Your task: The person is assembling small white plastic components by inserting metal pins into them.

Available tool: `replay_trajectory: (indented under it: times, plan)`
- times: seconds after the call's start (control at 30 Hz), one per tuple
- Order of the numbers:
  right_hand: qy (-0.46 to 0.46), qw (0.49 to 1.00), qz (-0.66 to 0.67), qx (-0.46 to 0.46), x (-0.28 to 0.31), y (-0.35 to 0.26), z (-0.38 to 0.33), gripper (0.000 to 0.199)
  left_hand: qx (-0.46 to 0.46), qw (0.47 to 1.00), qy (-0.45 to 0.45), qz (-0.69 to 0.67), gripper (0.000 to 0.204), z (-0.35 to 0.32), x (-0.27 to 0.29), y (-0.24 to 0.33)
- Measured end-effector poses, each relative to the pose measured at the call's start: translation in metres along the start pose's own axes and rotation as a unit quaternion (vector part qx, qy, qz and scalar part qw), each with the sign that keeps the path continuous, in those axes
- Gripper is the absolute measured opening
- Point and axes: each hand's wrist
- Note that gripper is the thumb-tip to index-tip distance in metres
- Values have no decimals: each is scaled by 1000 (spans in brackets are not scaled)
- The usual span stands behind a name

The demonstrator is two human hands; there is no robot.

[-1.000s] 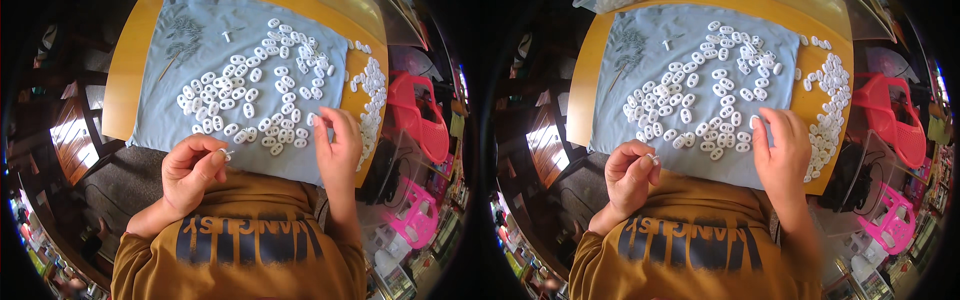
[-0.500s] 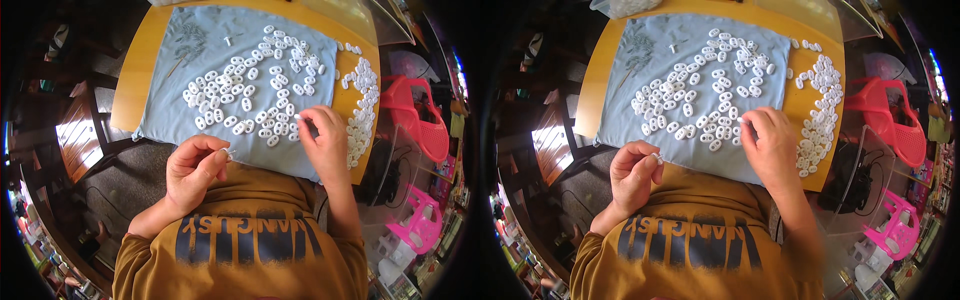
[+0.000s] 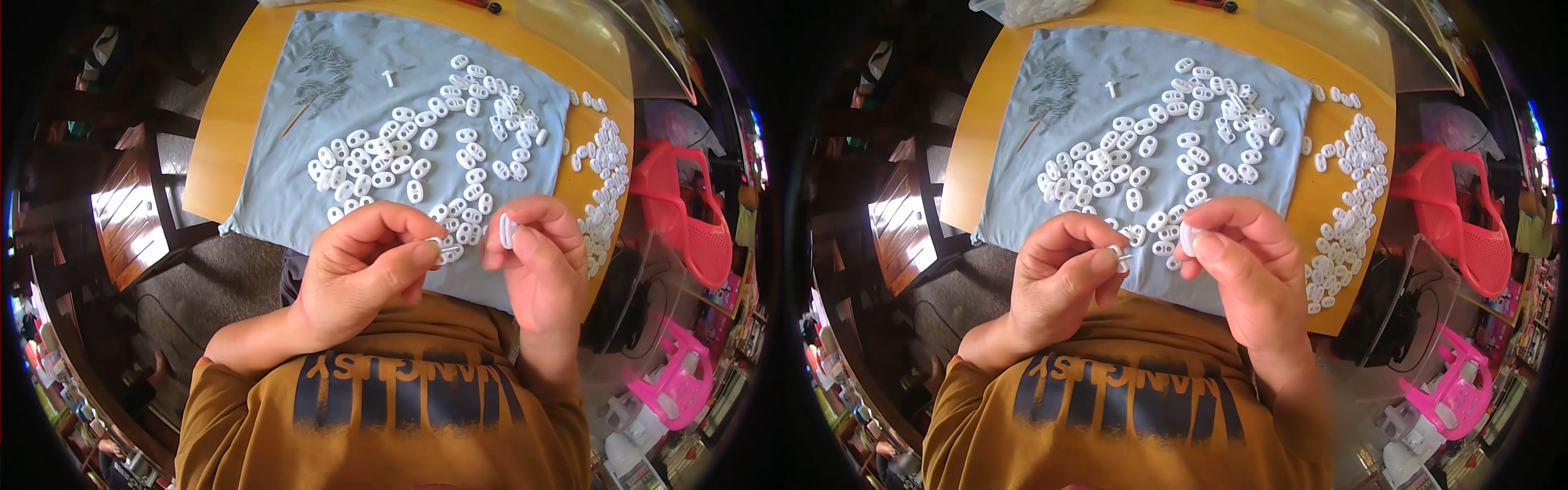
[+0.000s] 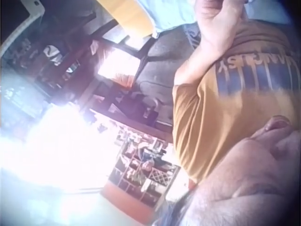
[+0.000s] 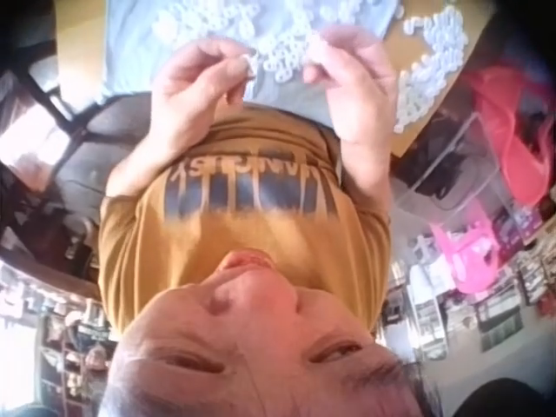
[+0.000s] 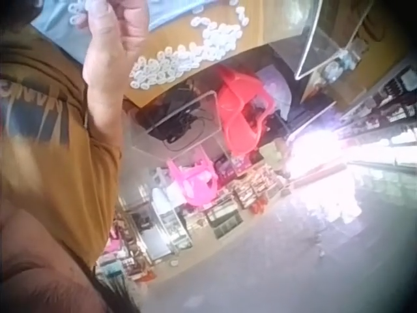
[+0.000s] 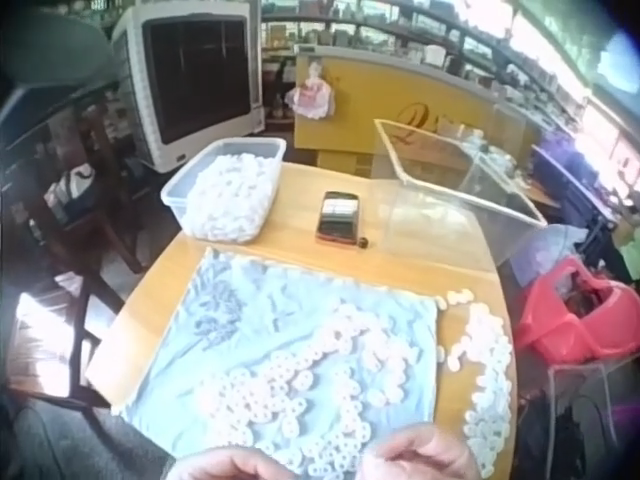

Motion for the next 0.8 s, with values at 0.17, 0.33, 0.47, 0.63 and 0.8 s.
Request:
replay_trajectory:
  times: [0.17,0.33,0.47,0.63,0.8]
  plan:
    - [0,999,-8,-35,-8,-2,7,22,13,1000,-13,-17,11,10,-2,6]
    - [-35,997,-51,-48,-4,1,12,24,25,998,-39,-35,13,17,6,4]
    - [-53,993,-107,-5,-3,6,18,25,29,998,-38,-30,13,20,7,3]
    - [-25,989,-135,-52,-12,3,22,25,23,1000,-9,-10,11,24,8,2]
    - [-14,991,-126,-45,-15,5,22,26,22,1000,-9,-8,10,26,9,0]
Point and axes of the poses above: each hand's wrist, its own z-axis towards the middle knuckle, its own x-axis out of the back of the hand, y = z × x, and after that the axes turned 7 degrees about x, right-handed
